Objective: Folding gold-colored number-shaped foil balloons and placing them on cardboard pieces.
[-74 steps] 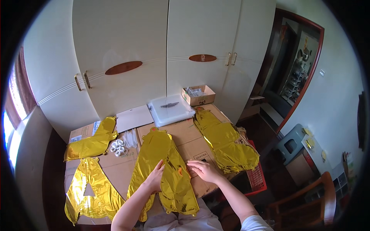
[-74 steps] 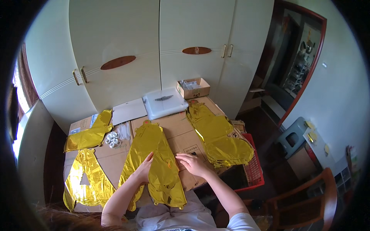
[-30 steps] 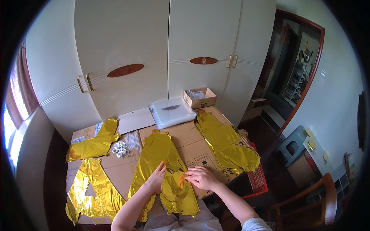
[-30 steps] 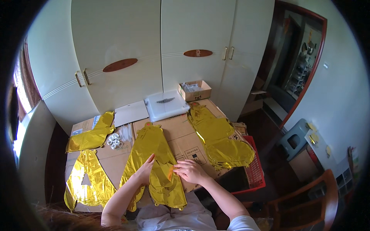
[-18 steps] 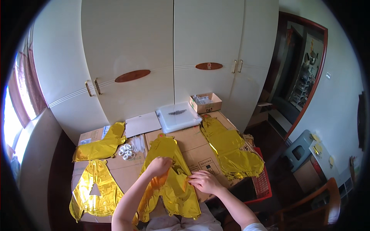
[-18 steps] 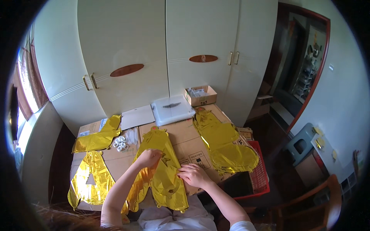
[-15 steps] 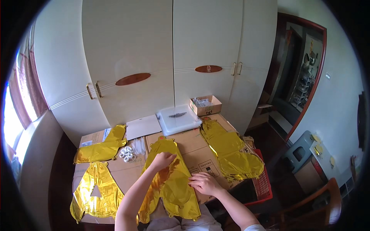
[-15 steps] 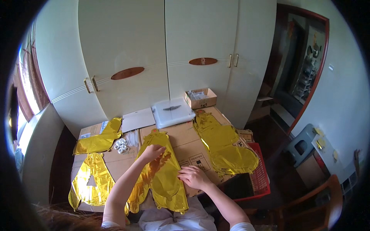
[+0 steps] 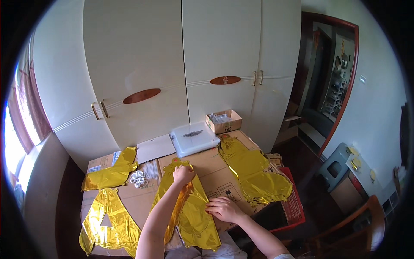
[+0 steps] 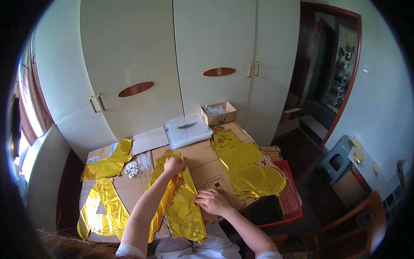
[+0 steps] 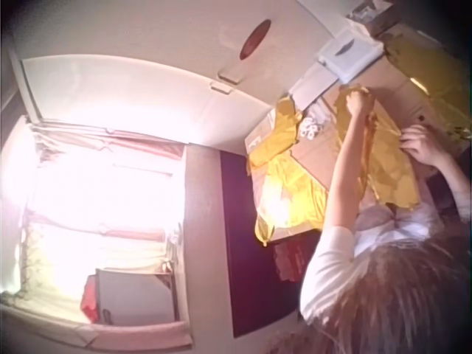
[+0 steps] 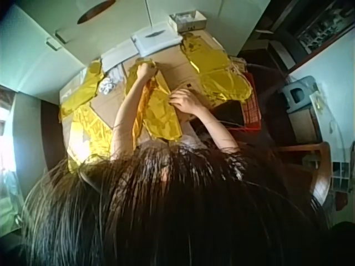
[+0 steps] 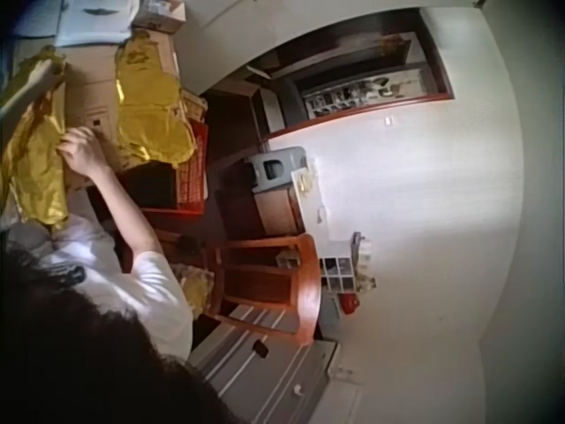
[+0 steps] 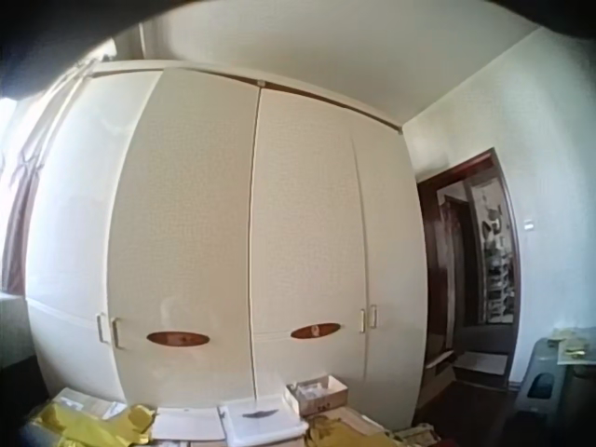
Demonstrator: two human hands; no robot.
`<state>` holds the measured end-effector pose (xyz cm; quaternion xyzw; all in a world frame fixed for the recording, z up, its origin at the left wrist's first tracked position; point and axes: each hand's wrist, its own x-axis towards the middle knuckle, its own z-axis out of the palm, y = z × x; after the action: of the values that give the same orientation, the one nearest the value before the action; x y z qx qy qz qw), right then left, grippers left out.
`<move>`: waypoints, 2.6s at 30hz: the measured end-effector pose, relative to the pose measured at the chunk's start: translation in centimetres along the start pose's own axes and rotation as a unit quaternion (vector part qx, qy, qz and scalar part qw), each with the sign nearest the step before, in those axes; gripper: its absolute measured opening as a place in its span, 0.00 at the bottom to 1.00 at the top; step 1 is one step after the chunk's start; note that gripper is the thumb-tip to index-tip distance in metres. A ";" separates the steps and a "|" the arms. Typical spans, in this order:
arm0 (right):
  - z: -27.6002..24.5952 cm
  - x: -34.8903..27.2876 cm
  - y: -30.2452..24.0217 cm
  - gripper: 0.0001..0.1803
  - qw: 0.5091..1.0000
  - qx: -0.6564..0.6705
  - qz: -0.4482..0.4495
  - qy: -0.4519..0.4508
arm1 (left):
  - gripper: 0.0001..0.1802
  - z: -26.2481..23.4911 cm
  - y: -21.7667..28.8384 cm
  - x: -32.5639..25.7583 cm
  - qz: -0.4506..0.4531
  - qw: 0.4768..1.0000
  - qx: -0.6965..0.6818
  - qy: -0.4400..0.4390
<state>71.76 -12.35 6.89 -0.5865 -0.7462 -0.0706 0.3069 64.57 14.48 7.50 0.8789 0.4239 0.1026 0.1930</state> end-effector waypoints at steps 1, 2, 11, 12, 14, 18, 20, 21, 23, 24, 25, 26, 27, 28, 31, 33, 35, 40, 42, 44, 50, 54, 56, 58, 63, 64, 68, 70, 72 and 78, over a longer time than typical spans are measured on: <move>-0.1 0.0 0.0 0.09 1.000 -0.004 -0.002 -0.002 | 0.17 -0.2 0.3 -0.3 0.003 1.000 0.001 0.005; -0.1 -0.1 0.0 0.09 1.000 -0.009 -0.004 -0.004 | 0.16 -0.2 0.5 -0.4 0.005 1.000 0.002 0.011; 0.6 -0.4 0.4 0.10 1.000 -0.004 0.003 -0.015 | 0.16 0.3 -0.2 0.4 -0.007 0.999 0.004 0.054; 0.6 -0.4 0.5 0.10 1.000 -0.005 0.005 -0.017 | 0.16 0.3 -0.2 0.4 -0.014 0.998 0.003 0.054; 0.5 -0.4 0.5 0.10 1.000 -0.007 0.007 -0.020 | 0.17 0.2 0.0 0.7 -0.017 0.999 -0.003 0.046; 0.4 -0.4 0.4 0.10 1.000 -0.006 0.004 -0.019 | 0.18 0.3 -0.3 1.0 -0.022 0.999 -0.018 0.037; 0.3 -0.3 0.3 0.10 1.000 -0.009 0.000 -0.016 | 0.19 0.3 -0.5 1.1 -0.020 0.999 -0.018 0.032; 0.3 -0.3 0.2 0.10 1.000 -0.009 -0.001 -0.014 | 0.19 0.3 -0.5 1.1 -0.018 0.999 -0.018 0.027; 0.1 -0.2 0.1 0.10 1.000 -0.009 -0.003 -0.010 | 0.19 0.2 -0.5 1.2 -0.019 1.000 -0.013 0.021; 0.1 -0.2 0.1 0.10 1.000 -0.008 -0.003 -0.011 | 0.19 0.1 -0.4 1.2 -0.020 1.000 -0.011 0.017; 0.1 -0.1 0.1 0.10 1.000 -0.006 -0.003 -0.012 | 0.19 0.1 -0.4 1.1 -0.018 1.000 -0.009 0.021; 0.1 -0.1 0.1 0.10 1.000 -0.005 -0.003 -0.013 | 0.19 0.0 -0.3 1.0 -0.016 1.000 -0.007 0.026; 0.0 -0.1 0.1 0.10 1.000 -0.006 -0.004 -0.013 | 0.18 -0.1 -0.2 0.8 -0.014 0.999 -0.006 0.030; 0.0 -0.1 0.2 0.10 1.000 -0.006 -0.005 -0.013 | 0.19 0.0 -0.2 0.7 -0.015 0.999 0.003 0.039; 0.1 0.0 0.1 0.10 1.000 -0.006 -0.005 -0.014 | 0.19 0.0 -0.2 0.6 -0.019 0.998 0.023 0.060; 0.1 0.0 0.1 0.10 1.000 -0.004 -0.005 -0.014 | 0.19 -0.1 -0.2 0.5 -0.021 0.997 0.029 0.064; 0.2 -0.1 0.3 0.10 1.000 -0.001 -0.004 -0.015 | 0.21 -0.2 0.0 0.4 -0.021 0.998 0.032 0.059; 0.1 -0.1 0.3 0.11 1.000 -0.001 -0.005 -0.017 | 0.24 -0.1 0.1 0.4 -0.025 0.997 0.050 0.050; 0.1 -0.1 0.2 0.12 1.000 -0.012 -0.004 -0.026 | 0.25 -0.5 0.3 0.4 -0.026 0.998 0.053 0.030; 0.2 -0.2 0.3 0.12 0.999 -0.029 -0.006 -0.042 | 0.26 0.1 -0.2 0.7 -0.026 0.998 0.049 0.040; -0.4 0.2 1.1 0.16 0.977 0.187 0.098 0.009 | 0.25 0.6 -0.7 0.4 -0.012 0.998 0.040 0.045; -0.3 1.4 3.4 0.11 0.993 0.102 0.063 0.018 | 0.24 0.5 -0.8 0.5 -0.016 0.999 0.036 0.027; 0.4 2.0 3.7 0.11 0.995 0.069 0.068 -0.006 | 0.24 0.5 -0.8 0.4 -0.013 0.999 0.031 0.039; 1.5 2.6 3.9 0.12 0.996 0.044 0.076 -0.021 | 0.24 0.6 -0.8 0.3 -0.012 0.998 0.027 0.048; 2.5 3.3 3.4 0.15 0.993 0.009 0.103 -0.054 | 0.24 0.6 -0.6 0.3 -0.012 0.998 0.036 0.054; 2.5 3.3 3.4 0.16 0.993 0.011 0.102 -0.066 | 0.24 0.5 -0.6 0.2 -0.012 0.998 0.036 0.055; 2.6 2.7 3.6 0.20 0.993 0.020 0.089 -0.077 | 0.23 0.4 -0.5 -0.1 -0.009 0.998 0.029 0.060; 2.7 2.2 3.7 0.22 0.994 0.026 0.082 -0.069 | 0.23 0.3 -0.3 -0.2 -0.010 0.998 0.027 0.057; 2.7 2.1 3.8 0.25 0.995 0.028 0.074 -0.062 | 0.23 0.0 -0.1 -0.3 -0.013 0.998 0.028 0.051; 1.2 1.8 2.7 0.35 0.989 -0.020 0.081 -0.122 | 0.23 0.3 -0.3 -0.2 -0.012 0.998 0.032 0.056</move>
<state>73.58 -9.47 6.24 -0.6550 -0.7268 0.0115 0.2063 64.32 14.41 7.10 0.8723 0.4475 0.1360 0.1424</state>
